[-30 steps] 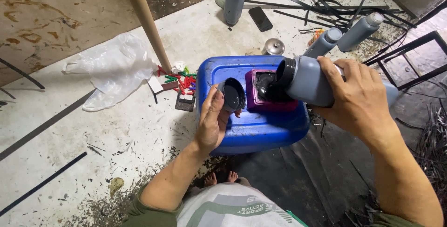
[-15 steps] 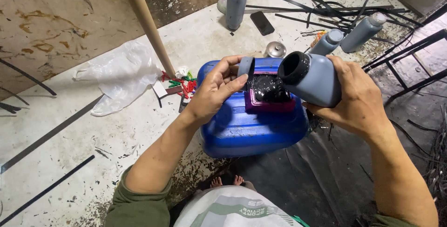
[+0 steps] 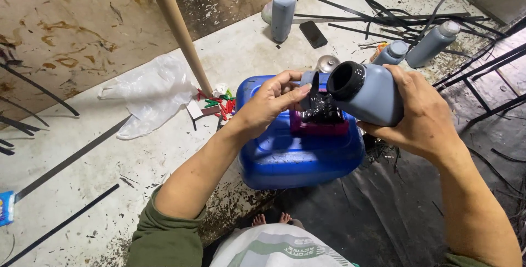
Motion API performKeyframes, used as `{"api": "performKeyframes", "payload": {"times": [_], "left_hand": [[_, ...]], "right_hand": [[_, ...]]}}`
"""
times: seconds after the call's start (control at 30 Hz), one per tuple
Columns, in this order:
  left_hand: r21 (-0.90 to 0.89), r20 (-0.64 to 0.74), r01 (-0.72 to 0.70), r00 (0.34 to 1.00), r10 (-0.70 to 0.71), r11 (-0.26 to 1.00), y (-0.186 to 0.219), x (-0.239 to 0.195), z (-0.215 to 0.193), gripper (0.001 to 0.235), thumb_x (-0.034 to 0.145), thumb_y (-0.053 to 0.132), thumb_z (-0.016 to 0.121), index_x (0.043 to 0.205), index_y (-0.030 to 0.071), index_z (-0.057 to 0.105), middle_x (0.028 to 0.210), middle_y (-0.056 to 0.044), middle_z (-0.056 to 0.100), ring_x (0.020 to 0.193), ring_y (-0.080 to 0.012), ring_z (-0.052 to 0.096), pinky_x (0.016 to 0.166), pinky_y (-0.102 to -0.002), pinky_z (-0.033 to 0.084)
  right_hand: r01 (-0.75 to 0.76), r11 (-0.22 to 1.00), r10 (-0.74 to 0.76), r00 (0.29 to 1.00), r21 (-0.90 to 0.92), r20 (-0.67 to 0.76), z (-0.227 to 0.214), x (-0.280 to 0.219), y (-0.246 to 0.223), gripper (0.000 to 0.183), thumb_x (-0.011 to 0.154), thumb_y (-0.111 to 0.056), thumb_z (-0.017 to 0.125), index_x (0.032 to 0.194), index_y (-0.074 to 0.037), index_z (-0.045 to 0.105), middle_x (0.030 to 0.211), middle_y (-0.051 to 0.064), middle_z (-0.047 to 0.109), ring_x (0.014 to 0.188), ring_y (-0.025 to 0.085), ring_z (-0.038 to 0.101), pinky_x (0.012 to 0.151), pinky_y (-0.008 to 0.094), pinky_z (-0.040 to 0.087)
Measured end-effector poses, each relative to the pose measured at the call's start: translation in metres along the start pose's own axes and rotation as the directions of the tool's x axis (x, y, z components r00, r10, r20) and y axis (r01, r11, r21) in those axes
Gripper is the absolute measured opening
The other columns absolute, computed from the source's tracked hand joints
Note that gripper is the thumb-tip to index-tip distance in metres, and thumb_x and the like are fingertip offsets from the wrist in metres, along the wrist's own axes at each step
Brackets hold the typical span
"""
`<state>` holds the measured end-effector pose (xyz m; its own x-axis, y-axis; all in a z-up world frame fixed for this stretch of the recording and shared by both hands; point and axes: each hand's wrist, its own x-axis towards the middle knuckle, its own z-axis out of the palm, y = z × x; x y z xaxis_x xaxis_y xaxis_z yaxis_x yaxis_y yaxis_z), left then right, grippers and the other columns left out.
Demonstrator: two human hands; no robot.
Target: Applying dye to a small component using an applicator and refilling the dye tray from a bottle
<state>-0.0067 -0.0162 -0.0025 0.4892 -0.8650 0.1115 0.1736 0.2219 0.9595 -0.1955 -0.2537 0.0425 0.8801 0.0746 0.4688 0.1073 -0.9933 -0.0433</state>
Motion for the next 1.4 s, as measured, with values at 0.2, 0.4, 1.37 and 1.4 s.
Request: {"api": "performKeyframes", "payload": {"times": [0.2, 0.4, 1.37, 1.4], "left_hand": [[-0.068, -0.031, -0.032, 0.999, 0.030, 0.997, -0.001, 0.000, -0.001, 0.034, 0.099, 0.026, 0.065, 0.127, 0.008, 0.061, 0.108, -0.005, 0.069, 0.092, -0.0109, 0.066, 0.081, -0.026, 0.055], [-0.108, -0.002, 0.051, 0.999, -0.051, 0.993, 0.004, 0.004, 0.010, 0.035, 0.098, 0.033, 0.064, 0.122, 0.009, 0.064, 0.106, -0.007, 0.073, 0.088, -0.0154, 0.069, 0.084, -0.030, 0.059], [0.666, 0.569, -0.576, 0.803, 0.177, 0.474, 0.071, 0.012, 0.019, 0.103, 0.081, 0.050, 0.088, 0.159, 0.018, 0.029, 0.163, -0.019, 0.044, 0.153, -0.0346, 0.043, 0.127, -0.047, 0.036], [0.665, 0.570, -0.577, 0.802, 0.177, 0.473, 0.080, 0.013, 0.031, 0.103, 0.081, 0.050, 0.088, 0.159, 0.018, 0.029, 0.163, -0.019, 0.044, 0.153, -0.0346, 0.043, 0.127, -0.047, 0.036]], "right_hand": [[-0.013, 1.000, 0.013, 1.000, -0.024, -0.002, -0.002, 0.002, -0.003, 0.103, 0.070, -0.047, 0.086, 0.151, 0.000, 0.042, 0.133, 0.029, 0.059, 0.113, 0.043, 0.062, 0.087, 0.056, 0.055], [0.028, 1.000, -0.028, 0.999, 0.000, -0.030, -0.002, 0.002, -0.009, 0.105, 0.070, -0.047, 0.086, 0.150, 0.002, 0.040, 0.136, 0.028, 0.057, 0.117, 0.043, 0.060, 0.090, 0.057, 0.055], [-0.077, 0.981, 0.078, 0.997, 0.178, -0.001, -0.001, -0.028, -0.031, 0.102, 0.070, -0.049, 0.085, 0.151, -0.004, 0.042, 0.129, 0.020, 0.059, 0.110, 0.036, 0.062, 0.094, 0.045, 0.049], [-0.077, 0.981, 0.079, 0.997, 0.177, -0.002, -0.001, -0.027, -0.033, 0.102, 0.070, -0.049, 0.085, 0.151, -0.004, 0.042, 0.129, 0.020, 0.059, 0.110, 0.036, 0.062, 0.094, 0.045, 0.049]]}}
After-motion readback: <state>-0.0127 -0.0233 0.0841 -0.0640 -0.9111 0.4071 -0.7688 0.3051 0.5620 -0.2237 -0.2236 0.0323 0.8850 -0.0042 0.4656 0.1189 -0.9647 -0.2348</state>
